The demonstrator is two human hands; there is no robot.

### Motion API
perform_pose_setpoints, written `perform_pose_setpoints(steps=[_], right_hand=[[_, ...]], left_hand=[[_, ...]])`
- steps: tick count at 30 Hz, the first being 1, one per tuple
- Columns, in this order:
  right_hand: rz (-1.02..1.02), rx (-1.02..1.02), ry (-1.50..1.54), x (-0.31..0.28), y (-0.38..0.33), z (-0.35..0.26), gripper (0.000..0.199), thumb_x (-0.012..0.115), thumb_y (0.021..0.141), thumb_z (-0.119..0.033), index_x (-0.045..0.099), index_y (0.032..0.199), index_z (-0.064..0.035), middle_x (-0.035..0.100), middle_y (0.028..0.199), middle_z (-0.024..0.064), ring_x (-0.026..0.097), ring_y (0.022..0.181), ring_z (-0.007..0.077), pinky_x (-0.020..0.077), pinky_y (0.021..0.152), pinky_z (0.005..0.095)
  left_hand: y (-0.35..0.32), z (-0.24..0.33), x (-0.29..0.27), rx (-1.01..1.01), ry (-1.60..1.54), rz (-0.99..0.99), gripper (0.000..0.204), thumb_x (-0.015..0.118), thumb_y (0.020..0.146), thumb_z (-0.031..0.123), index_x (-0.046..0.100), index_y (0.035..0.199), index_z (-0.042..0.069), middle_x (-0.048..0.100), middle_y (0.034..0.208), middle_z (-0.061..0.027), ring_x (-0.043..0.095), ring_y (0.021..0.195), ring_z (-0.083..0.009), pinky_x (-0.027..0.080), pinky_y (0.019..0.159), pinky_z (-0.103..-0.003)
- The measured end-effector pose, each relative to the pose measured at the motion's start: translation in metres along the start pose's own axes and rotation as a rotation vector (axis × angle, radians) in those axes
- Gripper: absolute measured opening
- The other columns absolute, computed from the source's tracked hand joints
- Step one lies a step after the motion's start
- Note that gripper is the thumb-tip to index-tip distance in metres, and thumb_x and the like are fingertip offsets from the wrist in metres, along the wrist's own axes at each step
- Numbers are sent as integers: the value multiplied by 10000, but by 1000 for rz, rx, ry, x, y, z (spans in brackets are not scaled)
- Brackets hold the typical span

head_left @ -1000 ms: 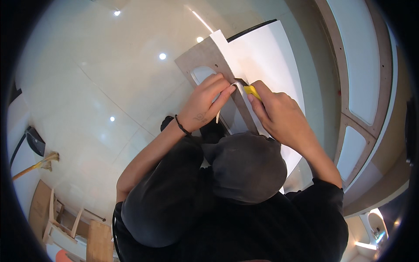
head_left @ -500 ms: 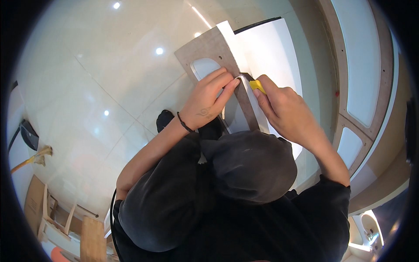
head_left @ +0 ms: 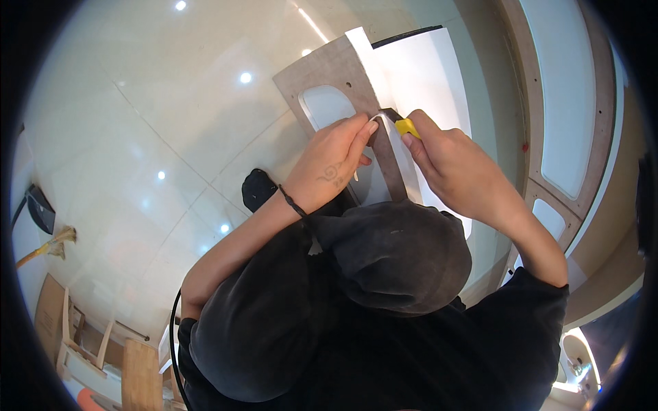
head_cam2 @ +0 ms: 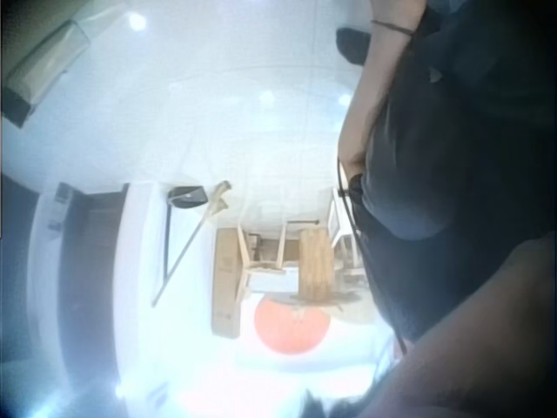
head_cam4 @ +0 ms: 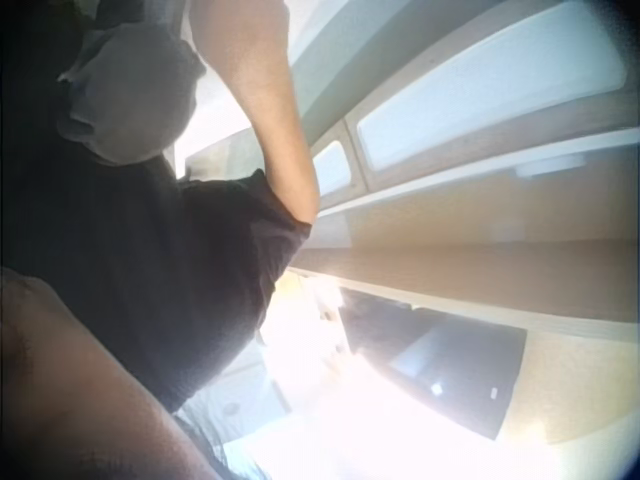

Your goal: The person uses scissors and a utility knife to trim excess material from white curved furniture panels. They cut along edges and remove small strips of material while working on the floor.

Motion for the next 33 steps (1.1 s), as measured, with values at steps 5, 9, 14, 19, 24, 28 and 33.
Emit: perform_pose_setpoints(steps=[5, 9, 14, 19, 24, 28, 33], right_hand=[[82, -50, -87, 0, -3, -8, 192, 457, 1050, -156, 461, 1050, 36, 642, 657, 245, 655, 635, 448, 520, 596, 500], [86, -49, -114, 2, -3, -8, 189, 457, 1050, -153, 457, 1046, 36, 634, 632, 234, 653, 614, 443, 521, 585, 490], [62, -25, 3, 6, -3, -2, 165, 450, 1065, -148, 433, 1070, 16, 568, 643, 265, 578, 624, 471, 414, 598, 535], [47, -25, 65, 7, -2, 2, 160, 451, 1066, -139, 424, 1060, 19, 542, 632, 259, 550, 587, 453, 387, 570, 504], [30, -10, 94, 9, 3, 1, 166, 448, 1071, -141, 418, 1051, 20, 509, 619, 243, 501, 550, 432, 371, 551, 470], [21, -34, 111, 8, 7, -2, 167, 447, 1074, -150, 423, 1048, 14, 495, 618, 235, 470, 531, 409, 361, 543, 448], [36, -69, 94, 7, 6, 1, 170, 452, 1075, -163, 437, 1051, 4, 492, 621, 226, 462, 523, 383, 358, 541, 438]], left_hand=[[2, 2, -1, 70, -55, 17, 313, 441, 1090, 232, 555, 1020, -51, 646, 899, -163, 723, 824, -253, 562, 742, -326], [2, 2, -4, 142, -117, 77, 296, 498, 1063, 205, 541, 918, -50, 623, 830, -192, 710, 756, -291, 530, 668, -353], [2, 3, -2, 185, -90, 74, 281, 497, 1061, 190, 557, 918, -45, 623, 818, -176, 696, 748, -276, 521, 679, -362], [6, 1, 2, 196, -11, 16, 284, 445, 1089, 179, 577, 984, -49, 629, 849, -104, 695, 832, -192, 543, 786, -310], [3, 8, -4, 306, -14, 65, 237, 514, 1041, 152, 570, 906, -34, 623, 821, -171, 659, 746, -315, 500, 695, -381], [3, 8, -9, 345, -31, 61, 227, 522, 1036, 144, 572, 901, -32, 619, 808, -170, 655, 739, -319, 497, 690, -380], [4, 8, -3, 391, 27, 31, 242, 497, 1053, 140, 581, 913, -39, 612, 817, -152, 670, 754, -273, 512, 705, -351]])
Point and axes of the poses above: each hand's wrist, its own y-axis towards the middle knuckle, its own x-axis out of the palm, z = x × y, the point moved 10 cm from there along y, towards the middle knuckle
